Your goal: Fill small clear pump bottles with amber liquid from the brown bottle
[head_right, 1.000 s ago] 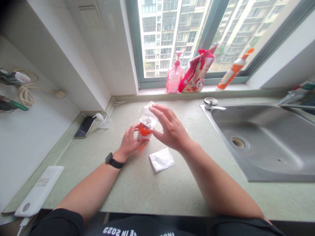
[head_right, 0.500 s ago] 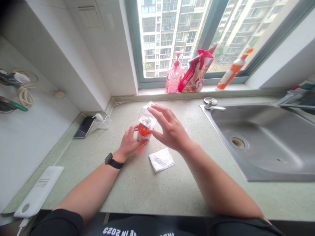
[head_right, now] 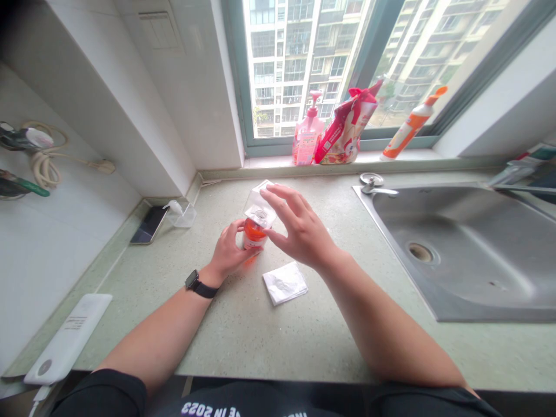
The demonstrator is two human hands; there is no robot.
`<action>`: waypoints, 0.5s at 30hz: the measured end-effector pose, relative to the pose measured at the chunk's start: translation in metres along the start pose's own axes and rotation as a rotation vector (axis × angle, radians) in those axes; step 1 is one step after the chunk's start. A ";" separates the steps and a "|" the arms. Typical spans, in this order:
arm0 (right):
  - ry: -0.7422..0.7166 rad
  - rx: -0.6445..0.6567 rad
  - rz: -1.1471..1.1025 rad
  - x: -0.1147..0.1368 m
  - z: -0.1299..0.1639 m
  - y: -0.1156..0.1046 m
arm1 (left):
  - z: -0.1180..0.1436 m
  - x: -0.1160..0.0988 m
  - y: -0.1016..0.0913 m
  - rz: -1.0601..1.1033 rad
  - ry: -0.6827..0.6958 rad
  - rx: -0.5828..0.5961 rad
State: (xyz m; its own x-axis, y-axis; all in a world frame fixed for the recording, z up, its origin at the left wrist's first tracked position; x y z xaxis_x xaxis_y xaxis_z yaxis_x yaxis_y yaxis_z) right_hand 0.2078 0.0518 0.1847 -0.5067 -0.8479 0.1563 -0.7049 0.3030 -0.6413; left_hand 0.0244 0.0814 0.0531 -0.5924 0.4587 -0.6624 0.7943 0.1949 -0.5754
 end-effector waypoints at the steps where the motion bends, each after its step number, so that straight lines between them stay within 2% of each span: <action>1: -0.001 0.001 0.003 0.000 0.000 0.000 | 0.000 0.000 0.000 0.000 0.003 -0.001; 15: 0.010 0.016 0.018 -0.002 0.001 -0.001 | 0.001 -0.002 -0.001 -0.013 0.015 -0.009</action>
State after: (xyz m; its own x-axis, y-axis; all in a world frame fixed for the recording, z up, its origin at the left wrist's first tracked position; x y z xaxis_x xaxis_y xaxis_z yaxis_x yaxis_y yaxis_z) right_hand 0.2097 0.0532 0.1841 -0.5243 -0.8379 0.1516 -0.6873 0.3114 -0.6562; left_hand 0.0249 0.0800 0.0542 -0.6004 0.4688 -0.6479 0.7879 0.2083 -0.5794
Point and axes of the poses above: each hand's wrist, its own z-axis away from the middle knuckle, its own y-axis out of the palm, x = y × z, the point moved 9 cm from there along -z, towards the middle knuckle, and after that the axes turned 5 degrees about -y, right-handed, at the moved point
